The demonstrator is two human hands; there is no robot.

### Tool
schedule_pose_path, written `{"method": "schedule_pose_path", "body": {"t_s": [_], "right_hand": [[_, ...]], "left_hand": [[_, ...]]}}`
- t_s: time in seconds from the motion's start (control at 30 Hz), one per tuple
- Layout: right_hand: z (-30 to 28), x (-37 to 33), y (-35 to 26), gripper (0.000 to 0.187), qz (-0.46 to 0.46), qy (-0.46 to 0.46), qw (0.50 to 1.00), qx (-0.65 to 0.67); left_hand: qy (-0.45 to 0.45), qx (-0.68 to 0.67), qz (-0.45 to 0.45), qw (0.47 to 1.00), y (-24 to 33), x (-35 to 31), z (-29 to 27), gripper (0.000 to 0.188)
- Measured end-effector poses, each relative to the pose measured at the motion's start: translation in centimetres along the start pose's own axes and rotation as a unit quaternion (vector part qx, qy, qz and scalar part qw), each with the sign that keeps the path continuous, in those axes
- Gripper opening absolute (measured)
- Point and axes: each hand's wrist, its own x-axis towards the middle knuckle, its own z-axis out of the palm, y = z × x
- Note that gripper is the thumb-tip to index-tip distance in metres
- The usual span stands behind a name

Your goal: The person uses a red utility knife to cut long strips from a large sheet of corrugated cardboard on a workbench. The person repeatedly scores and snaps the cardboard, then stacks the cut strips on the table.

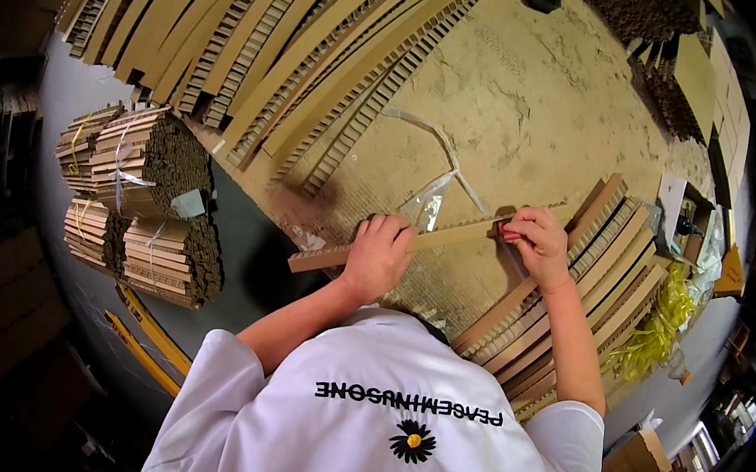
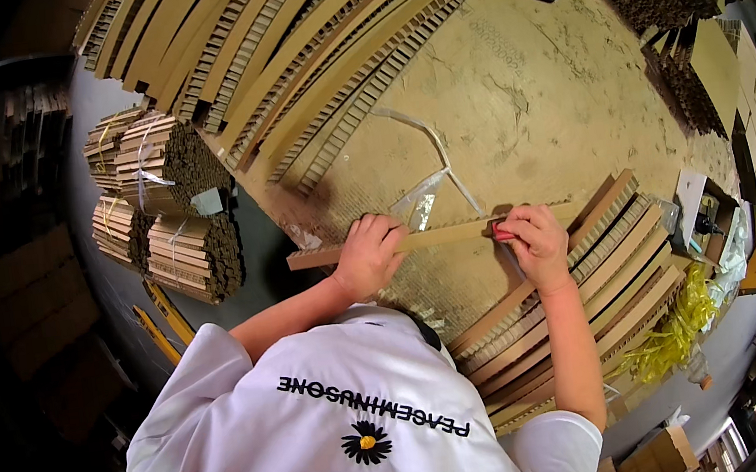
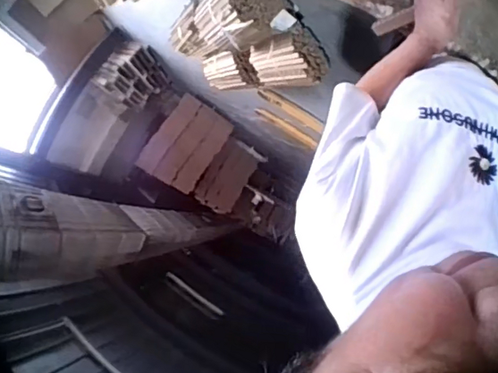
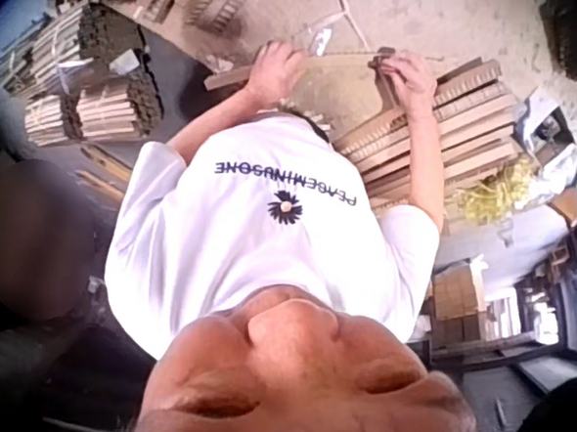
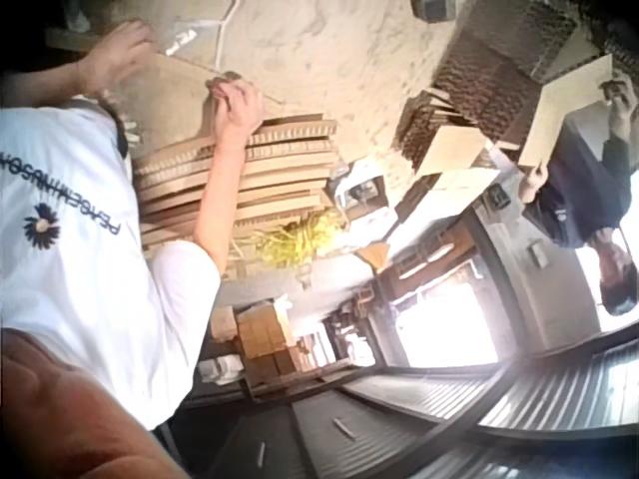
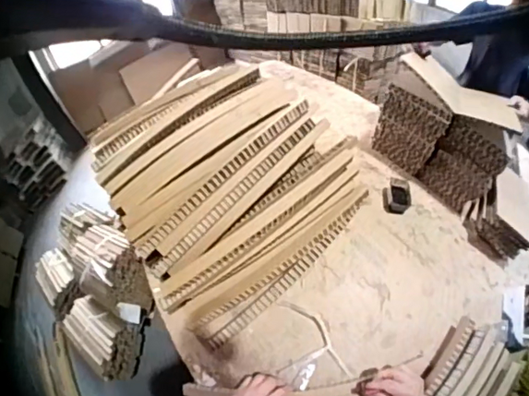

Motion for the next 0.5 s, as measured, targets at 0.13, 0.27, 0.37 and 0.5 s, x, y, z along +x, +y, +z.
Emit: {"method": "schedule_pose_path", "body": {"t_s": [0.13, 0.27, 0.37, 0.5], "right_hand": [[-0.1, 0.0, 0.1, 0.022, -0.001, 0.003, 1.000, 0.000], [0.1, -0.2, 0.2, 0.018, -0.007, 0.007, 1.000, -0.001], [0.3, -0.4, 0.2, 0.016, -0.013, 0.015, 1.000, 0.003], [0.4, -1.1, 0.6, 0.014, -0.028, 0.039, 0.999, 0.018]], "left_hand": [[-0.004, -0.003, 0.001, 1.000, 0.1, 0.0, 0.1, 0.045], [0.006, -0.015, 0.006, 1.000, 0.1, -0.4, -0.2, 0.048], [0.003, 0.003, 0.011, 1.000, -0.2, -1.7, -1.0, 0.049], [-0.001, 0.041, 0.037, 0.998, -1.4, -2.6, -1.3, 0.048]]}}
